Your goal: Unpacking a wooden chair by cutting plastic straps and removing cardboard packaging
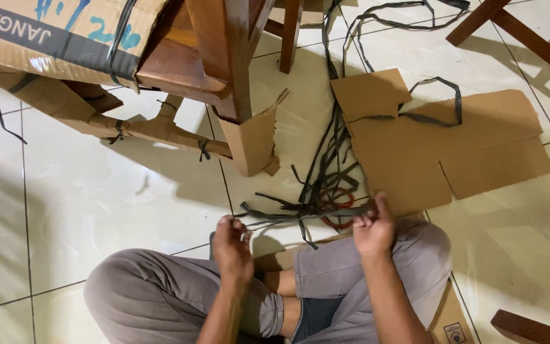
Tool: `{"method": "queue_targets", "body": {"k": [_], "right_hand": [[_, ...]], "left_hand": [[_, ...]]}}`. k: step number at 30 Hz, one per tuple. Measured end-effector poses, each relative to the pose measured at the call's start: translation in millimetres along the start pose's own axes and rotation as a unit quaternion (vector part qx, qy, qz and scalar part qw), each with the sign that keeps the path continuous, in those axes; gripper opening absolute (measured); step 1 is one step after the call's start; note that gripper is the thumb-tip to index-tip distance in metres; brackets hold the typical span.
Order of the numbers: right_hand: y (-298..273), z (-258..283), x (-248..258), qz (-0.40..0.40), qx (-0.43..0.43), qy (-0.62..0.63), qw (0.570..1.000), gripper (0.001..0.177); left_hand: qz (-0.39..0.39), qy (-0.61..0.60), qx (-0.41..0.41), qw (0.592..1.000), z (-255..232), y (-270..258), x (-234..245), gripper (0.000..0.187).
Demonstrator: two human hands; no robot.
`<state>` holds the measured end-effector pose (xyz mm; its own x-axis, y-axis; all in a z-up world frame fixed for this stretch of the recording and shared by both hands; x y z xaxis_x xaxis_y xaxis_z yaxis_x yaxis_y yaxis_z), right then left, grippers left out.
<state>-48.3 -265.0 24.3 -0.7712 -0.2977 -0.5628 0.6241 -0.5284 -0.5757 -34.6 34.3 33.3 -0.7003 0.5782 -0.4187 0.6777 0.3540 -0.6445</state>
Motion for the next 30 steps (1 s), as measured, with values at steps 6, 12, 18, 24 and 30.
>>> {"method": "queue_targets", "body": {"k": [6,12,18,24,30], "right_hand": [[10.1,32.0,-3.5,-0.019,0.133,0.11,0.985,0.007],[-1.3,31.5,-21.0,-0.042,0.237,-0.251,0.938,0.022],[-54.4,-14.6,-43.9,0.331,-0.073,-0.575,0.745,0.077],[-49.6,-13.0,-43.4,0.264,-0.152,-0.439,0.846,0.053],[-10.8,21.0,-35.8,0.1,0.01,-0.341,0.935,0.042]], "left_hand": [[-0.024,-0.028,0.014,0.999,-17.1,2.7,3.2,0.019],[0.097,0.328,-0.02,0.939,18.7,-21.8,-4.7,0.035],[0.41,0.546,-0.324,0.655,53.5,-57.7,-6.6,0.019],[0.489,0.611,-0.294,0.548,45.8,-70.5,-11.2,0.021],[0.307,0.635,-0.278,0.652,25.5,-42.0,-13.2,0.03]]}}
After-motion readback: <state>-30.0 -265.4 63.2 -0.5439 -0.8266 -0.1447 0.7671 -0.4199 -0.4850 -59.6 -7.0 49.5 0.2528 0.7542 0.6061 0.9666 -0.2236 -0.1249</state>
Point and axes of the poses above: each hand's wrist, its own y-axis towards the middle knuckle, its own x-axis out of the back of the hand, z = x × y, the point moved 1 cm from there along y, towards the middle knuckle, and after that the axes turned 10 degrees about -z, right-handed, at the moved point
